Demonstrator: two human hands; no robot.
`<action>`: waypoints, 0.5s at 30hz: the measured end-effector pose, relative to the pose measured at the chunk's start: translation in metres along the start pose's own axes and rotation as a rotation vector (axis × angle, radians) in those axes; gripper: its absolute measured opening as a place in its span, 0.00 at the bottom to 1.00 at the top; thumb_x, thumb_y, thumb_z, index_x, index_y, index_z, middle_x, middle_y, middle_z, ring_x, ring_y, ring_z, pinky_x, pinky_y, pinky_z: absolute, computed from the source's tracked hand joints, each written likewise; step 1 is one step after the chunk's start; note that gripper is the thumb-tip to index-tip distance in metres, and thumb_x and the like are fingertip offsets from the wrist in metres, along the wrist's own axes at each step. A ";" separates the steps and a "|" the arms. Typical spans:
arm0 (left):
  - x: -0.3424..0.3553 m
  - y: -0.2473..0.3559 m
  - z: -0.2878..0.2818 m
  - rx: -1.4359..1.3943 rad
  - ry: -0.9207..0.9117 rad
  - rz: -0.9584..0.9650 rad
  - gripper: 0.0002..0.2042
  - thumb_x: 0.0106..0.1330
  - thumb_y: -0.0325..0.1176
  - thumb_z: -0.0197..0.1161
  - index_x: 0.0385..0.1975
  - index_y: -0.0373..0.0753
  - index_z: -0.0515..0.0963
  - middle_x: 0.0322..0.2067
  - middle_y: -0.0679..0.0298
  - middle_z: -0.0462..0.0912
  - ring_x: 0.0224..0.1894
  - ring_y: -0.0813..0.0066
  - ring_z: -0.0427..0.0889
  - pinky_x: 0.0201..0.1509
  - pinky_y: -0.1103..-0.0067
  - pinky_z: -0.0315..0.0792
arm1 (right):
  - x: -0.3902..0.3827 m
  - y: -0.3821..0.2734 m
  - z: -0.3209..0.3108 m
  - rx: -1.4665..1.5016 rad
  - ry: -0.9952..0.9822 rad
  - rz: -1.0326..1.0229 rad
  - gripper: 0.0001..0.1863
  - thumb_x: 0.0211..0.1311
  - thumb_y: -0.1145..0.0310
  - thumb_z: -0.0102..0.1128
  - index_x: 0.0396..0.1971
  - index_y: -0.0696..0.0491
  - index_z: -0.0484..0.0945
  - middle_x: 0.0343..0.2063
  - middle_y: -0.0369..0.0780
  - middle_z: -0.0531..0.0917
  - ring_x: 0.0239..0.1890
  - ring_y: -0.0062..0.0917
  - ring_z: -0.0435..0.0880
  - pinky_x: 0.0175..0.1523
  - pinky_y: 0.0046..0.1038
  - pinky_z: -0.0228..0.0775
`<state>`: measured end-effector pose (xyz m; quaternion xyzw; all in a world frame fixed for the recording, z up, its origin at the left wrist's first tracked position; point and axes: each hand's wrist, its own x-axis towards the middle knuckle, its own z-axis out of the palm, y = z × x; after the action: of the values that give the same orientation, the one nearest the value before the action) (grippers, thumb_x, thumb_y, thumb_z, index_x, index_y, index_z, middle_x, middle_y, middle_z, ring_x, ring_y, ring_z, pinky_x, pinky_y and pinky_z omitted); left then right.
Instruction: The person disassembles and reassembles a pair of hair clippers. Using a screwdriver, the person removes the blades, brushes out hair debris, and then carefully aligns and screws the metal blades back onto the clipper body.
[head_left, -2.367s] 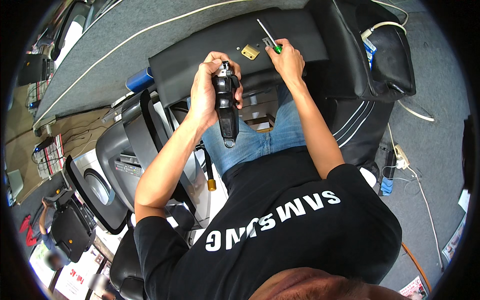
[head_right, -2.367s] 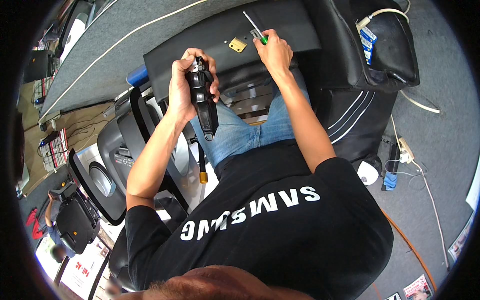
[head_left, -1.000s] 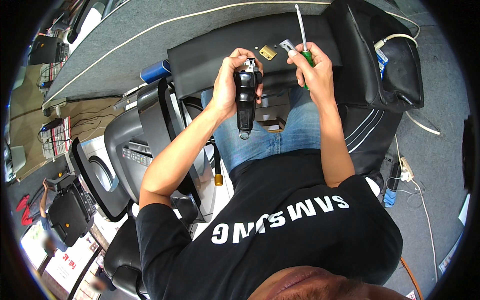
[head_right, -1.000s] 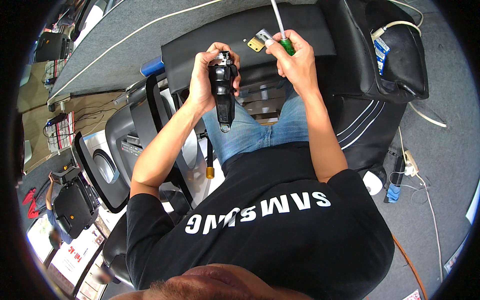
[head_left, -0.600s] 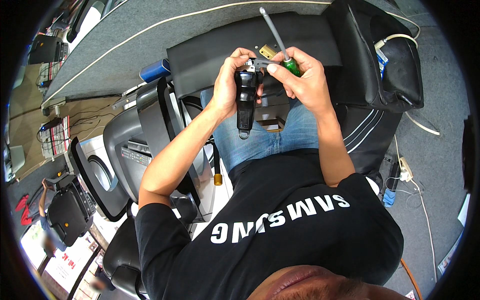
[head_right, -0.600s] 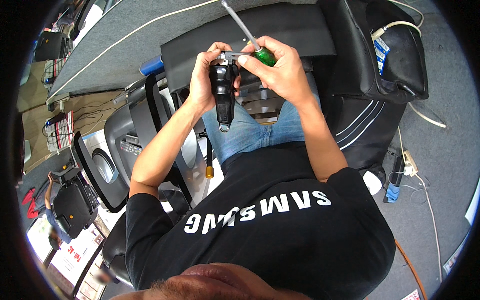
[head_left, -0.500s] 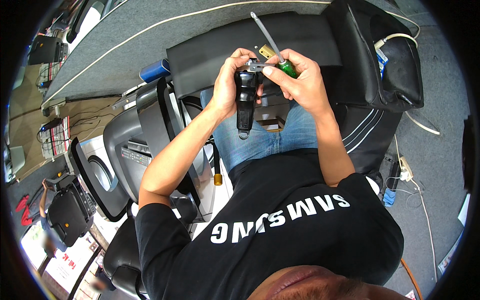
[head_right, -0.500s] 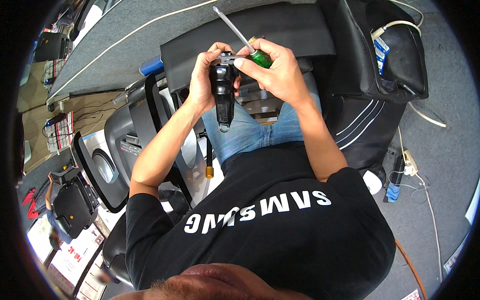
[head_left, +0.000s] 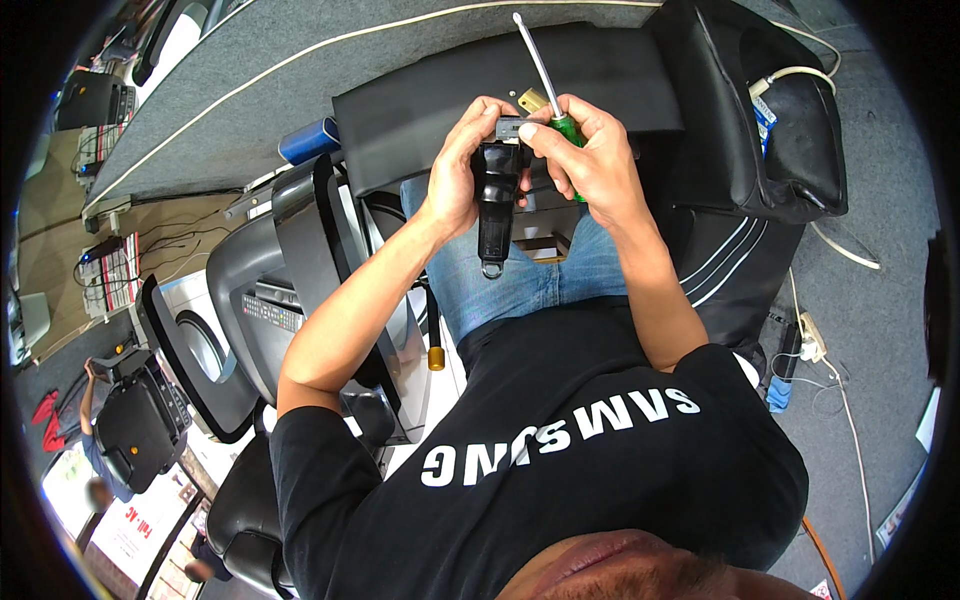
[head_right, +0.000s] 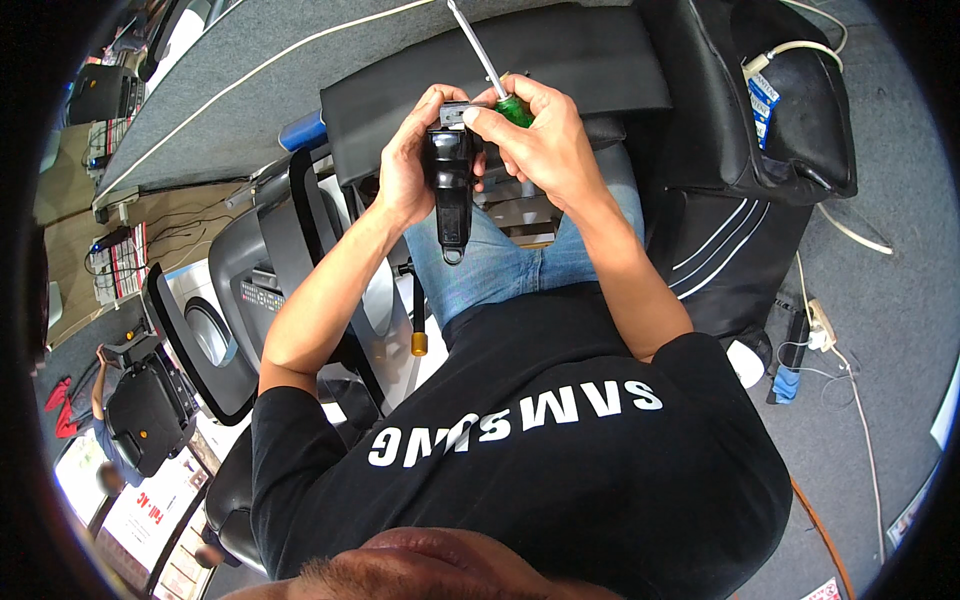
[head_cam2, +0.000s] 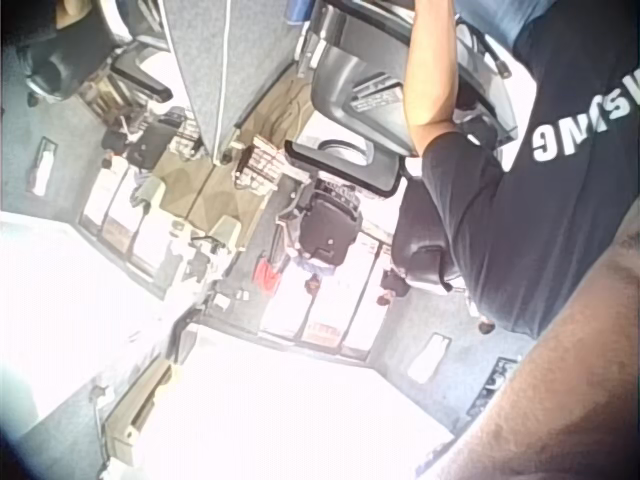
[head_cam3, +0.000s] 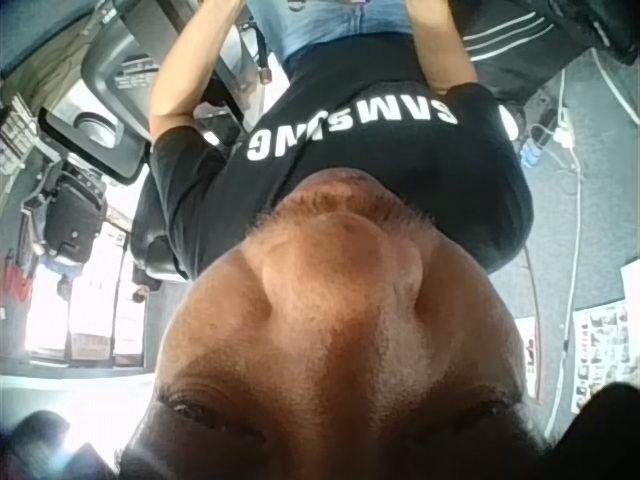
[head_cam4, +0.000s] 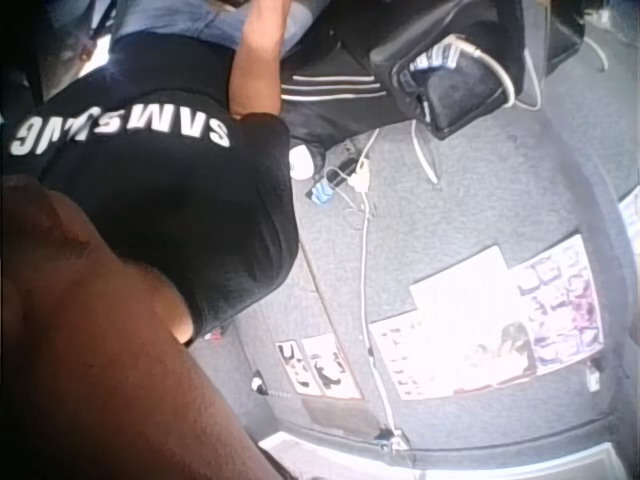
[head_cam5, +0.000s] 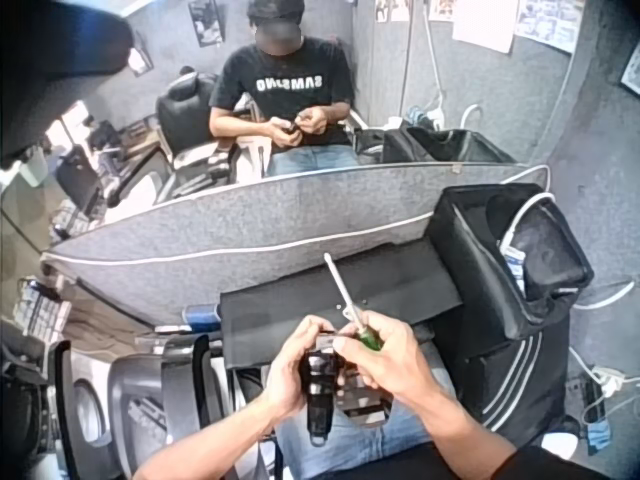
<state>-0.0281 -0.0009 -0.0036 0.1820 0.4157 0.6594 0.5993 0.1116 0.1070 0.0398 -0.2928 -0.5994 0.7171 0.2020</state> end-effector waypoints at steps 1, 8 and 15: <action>0.000 -0.001 -0.001 -0.003 -0.002 0.003 0.18 0.81 0.53 0.44 0.50 0.45 0.71 0.32 0.61 0.82 0.25 0.69 0.84 0.25 0.73 0.83 | 0.000 0.000 0.001 0.002 0.006 0.002 0.10 0.68 0.67 0.70 0.38 0.58 0.81 0.19 0.30 0.78 0.14 0.08 0.70 0.18 0.15 0.57; 0.000 -0.002 -0.002 0.006 0.009 -0.005 0.20 0.81 0.55 0.44 0.51 0.45 0.71 0.34 0.60 0.83 0.26 0.69 0.84 0.26 0.73 0.83 | 0.005 0.006 -0.001 0.021 0.029 0.048 0.10 0.68 0.67 0.70 0.38 0.57 0.80 0.20 0.30 0.78 0.14 0.08 0.70 0.17 0.15 0.58; -0.001 -0.006 0.000 0.071 0.016 0.001 0.23 0.80 0.59 0.42 0.52 0.45 0.70 0.34 0.61 0.83 0.27 0.72 0.84 0.26 0.74 0.83 | 0.005 0.009 0.001 0.035 0.015 0.038 0.10 0.67 0.67 0.71 0.37 0.57 0.80 0.19 0.30 0.78 0.14 0.08 0.70 0.17 0.15 0.59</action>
<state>-0.0242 -0.0025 -0.0084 0.1982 0.4434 0.6460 0.5888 0.1079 0.1078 0.0305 -0.3059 -0.5794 0.7290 0.1982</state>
